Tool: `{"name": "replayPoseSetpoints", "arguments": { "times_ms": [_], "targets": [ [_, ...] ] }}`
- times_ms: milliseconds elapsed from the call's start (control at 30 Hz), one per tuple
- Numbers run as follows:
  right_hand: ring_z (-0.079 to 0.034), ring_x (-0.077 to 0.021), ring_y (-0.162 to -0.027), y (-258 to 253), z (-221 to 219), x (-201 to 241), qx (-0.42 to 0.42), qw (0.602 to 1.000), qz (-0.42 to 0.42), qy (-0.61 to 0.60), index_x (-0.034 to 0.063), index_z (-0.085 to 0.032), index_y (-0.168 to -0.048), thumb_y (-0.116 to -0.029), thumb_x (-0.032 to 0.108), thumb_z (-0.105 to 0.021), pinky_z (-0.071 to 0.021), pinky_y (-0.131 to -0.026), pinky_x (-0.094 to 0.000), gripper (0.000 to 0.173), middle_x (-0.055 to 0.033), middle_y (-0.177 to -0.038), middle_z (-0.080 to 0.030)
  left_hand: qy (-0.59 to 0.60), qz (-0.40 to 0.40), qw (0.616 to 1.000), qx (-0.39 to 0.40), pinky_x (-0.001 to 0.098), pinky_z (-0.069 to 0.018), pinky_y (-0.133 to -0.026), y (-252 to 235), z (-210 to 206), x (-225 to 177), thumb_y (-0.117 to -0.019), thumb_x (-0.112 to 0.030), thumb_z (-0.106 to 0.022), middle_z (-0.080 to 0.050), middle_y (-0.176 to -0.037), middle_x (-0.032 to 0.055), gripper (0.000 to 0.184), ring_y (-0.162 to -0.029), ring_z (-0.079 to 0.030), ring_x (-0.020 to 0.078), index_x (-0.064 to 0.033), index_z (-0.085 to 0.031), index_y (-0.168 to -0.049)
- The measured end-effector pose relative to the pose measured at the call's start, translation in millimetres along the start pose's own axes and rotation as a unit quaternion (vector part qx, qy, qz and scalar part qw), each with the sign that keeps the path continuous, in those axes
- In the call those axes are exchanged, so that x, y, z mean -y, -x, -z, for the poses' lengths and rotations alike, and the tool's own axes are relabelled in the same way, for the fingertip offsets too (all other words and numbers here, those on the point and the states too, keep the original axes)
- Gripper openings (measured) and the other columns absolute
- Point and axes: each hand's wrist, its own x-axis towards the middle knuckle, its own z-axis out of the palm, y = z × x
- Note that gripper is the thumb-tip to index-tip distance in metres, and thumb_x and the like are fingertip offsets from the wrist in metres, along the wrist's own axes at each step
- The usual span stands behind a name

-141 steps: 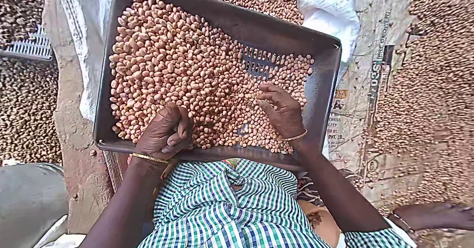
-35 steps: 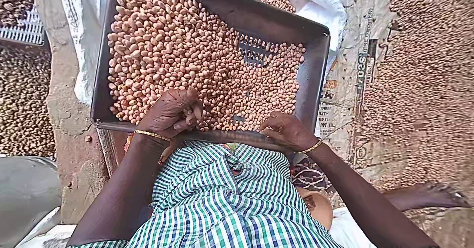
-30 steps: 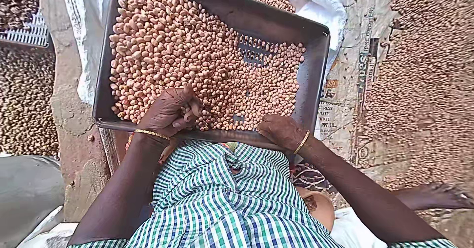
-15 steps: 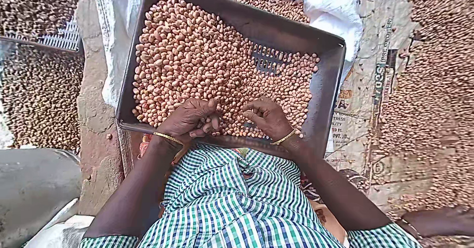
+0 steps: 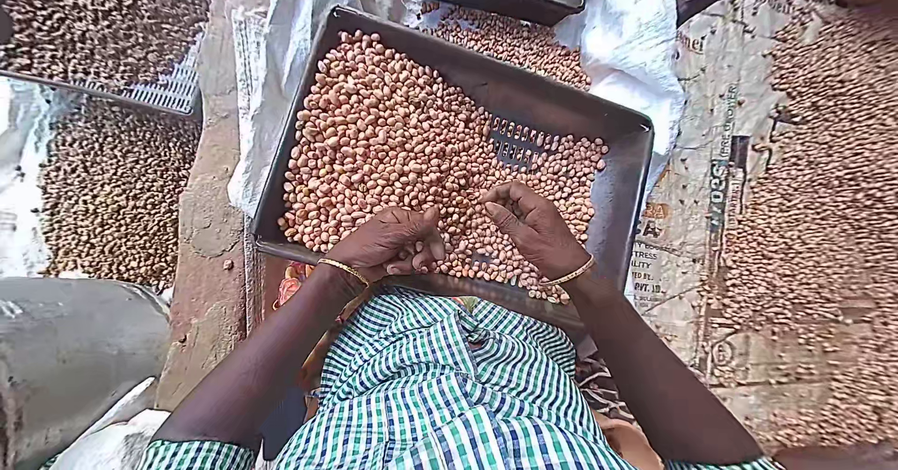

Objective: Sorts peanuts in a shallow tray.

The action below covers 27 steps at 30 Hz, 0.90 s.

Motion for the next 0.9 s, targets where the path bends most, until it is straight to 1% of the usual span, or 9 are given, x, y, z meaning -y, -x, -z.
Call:
{"name": "replayPoseSetpoints", "arguments": {
  "times_ms": [100, 233, 267, 333, 433, 533, 700, 800, 900],
  "targets": [
    [-0.065, -0.0289, -0.093, -14.7, 31.0, 0.6, 0.181, 0.960, -0.103, 0.189, -0.0086, -0.063, -0.112, -0.1020, -0.005, -0.053, -0.0521, -0.087, -0.0448, 0.015, -0.0225, -0.108, -0.064, 0.024, -0.052, 0.998, -0.005, 0.0086, -0.0344, -0.040, 2.8, 0.1, 0.3, -0.1067, -0.013, -0.039, -0.057, -0.051, -0.0105, 0.051, -0.041, -0.044, -0.0083, -0.0145, -0.065, -0.063],
    [-0.064, -0.0340, -0.092, -71.1, 36.9, 23.9, 0.378, 0.829, -0.097, 0.401, -0.0073, -0.069, -0.106, -0.1023, 0.001, -0.055, -0.0473, -0.084, -0.0497, 0.017, -0.0218, -0.097, -0.067, 0.042, -0.081, 0.996, -0.002, 0.0090, -0.0291, -0.037, -0.3, -1.7, -0.7, -0.1052, -0.009, -0.037, -0.054, -0.050, -0.0131, 0.051, -0.038, -0.040, -0.0094, -0.0172, -0.061, -0.061],
    [-0.064, -0.0349, -0.090, -84.5, 32.2, 41.5, 0.345, 0.846, -0.033, 0.406, -0.0066, -0.069, -0.102, -0.1013, 0.002, -0.058, -0.0480, -0.083, -0.0504, 0.015, -0.0212, -0.094, -0.067, 0.043, -0.080, 0.996, -0.008, 0.0093, -0.0294, -0.037, 1.0, -1.5, -1.6, -0.1050, -0.009, -0.037, -0.054, -0.050, -0.0131, 0.051, -0.039, -0.041, -0.0091, -0.0176, -0.060, -0.061],
    [-0.065, -0.0381, -0.108, -104.9, 21.8, 96.3, 0.202, 0.915, 0.150, 0.315, -0.0100, -0.066, -0.117, -0.0986, 0.004, -0.064, -0.0498, -0.096, -0.0486, 0.023, -0.0267, -0.115, -0.066, 0.051, -0.086, 0.995, -0.025, 0.0092, -0.0316, -0.038, 2.7, -0.1, -3.6, -0.1047, -0.010, -0.039, -0.056, -0.050, -0.0124, 0.050, -0.039, -0.043, -0.0086, -0.0172, -0.063, -0.061],
    [-0.059, -0.0254, -0.128, -129.5, 19.6, 144.5, -0.003, 0.925, 0.349, 0.153, -0.0057, -0.059, -0.136, -0.1018, 0.012, -0.056, -0.0485, -0.107, -0.0303, 0.038, -0.0219, -0.138, -0.059, 0.084, -0.095, 0.991, -0.041, 0.0086, -0.0350, -0.039, 4.0, 0.9, 0.6, -0.1049, -0.015, -0.045, -0.056, -0.051, -0.0114, 0.047, -0.040, -0.046, -0.0076, -0.0153, -0.068, -0.064],
    [-0.065, -0.0167, -0.118, -126.5, 44.1, 99.4, -0.072, 0.900, 0.427, 0.057, -0.0104, -0.067, -0.118, -0.0986, 0.000, -0.047, -0.0495, -0.105, -0.0275, 0.030, -0.0185, -0.120, -0.070, 0.123, -0.118, 0.985, -0.028, 0.0083, -0.0395, -0.042, 4.2, 5.1, 3.7, -0.1000, -0.027, -0.062, -0.059, -0.056, -0.0127, 0.034, -0.044, -0.050, -0.0078, -0.0162, -0.074, -0.070],
    [-0.065, -0.0259, -0.118, -80.5, 31.3, -43.1, 0.072, 0.940, 0.334, -0.021, -0.0106, -0.073, -0.101, -0.0850, -0.003, -0.043, -0.0434, -0.111, -0.0346, 0.035, -0.0215, -0.111, -0.073, 0.138, -0.128, 0.982, -0.006, 0.0074, -0.0397, -0.044, 2.6, 8.5, 5.8, -0.0936, -0.038, -0.070, -0.063, -0.062, -0.0117, 0.029, -0.047, -0.051, -0.0079, -0.0153, -0.076, -0.078],
    [-0.064, -0.0316, -0.117, -86.3, 8.8, -52.1, 0.132, 0.916, 0.378, -0.013, -0.0087, -0.074, -0.108, -0.0817, -0.001, -0.044, -0.0394, -0.111, -0.0396, 0.040, -0.0226, -0.112, -0.073, 0.152, -0.100, 0.983, -0.021, 0.0074, -0.0398, -0.042, 4.4, 5.8, 4.2, -0.0952, -0.037, -0.068, -0.062, -0.059, -0.0113, 0.030, -0.045, -0.052, -0.0076, -0.0151, -0.075, -0.075],
    [-0.056, -0.0375, -0.128, -80.3, 2.0, -65.6, 0.183, 0.884, 0.415, 0.113, 0.0082, -0.073, -0.125, -0.0769, 0.010, -0.051, -0.0318, -0.114, -0.0537, 0.053, -0.0178, -0.129, -0.067, 0.149, -0.104, 0.983, -0.017, 0.0082, -0.0421, -0.044, 4.5, 6.0, 2.7, -0.0965, -0.037, -0.066, -0.062, -0.058, -0.0116, 0.031, -0.047, -0.054, -0.0066, -0.0150, -0.076, -0.076]
  ]
}}
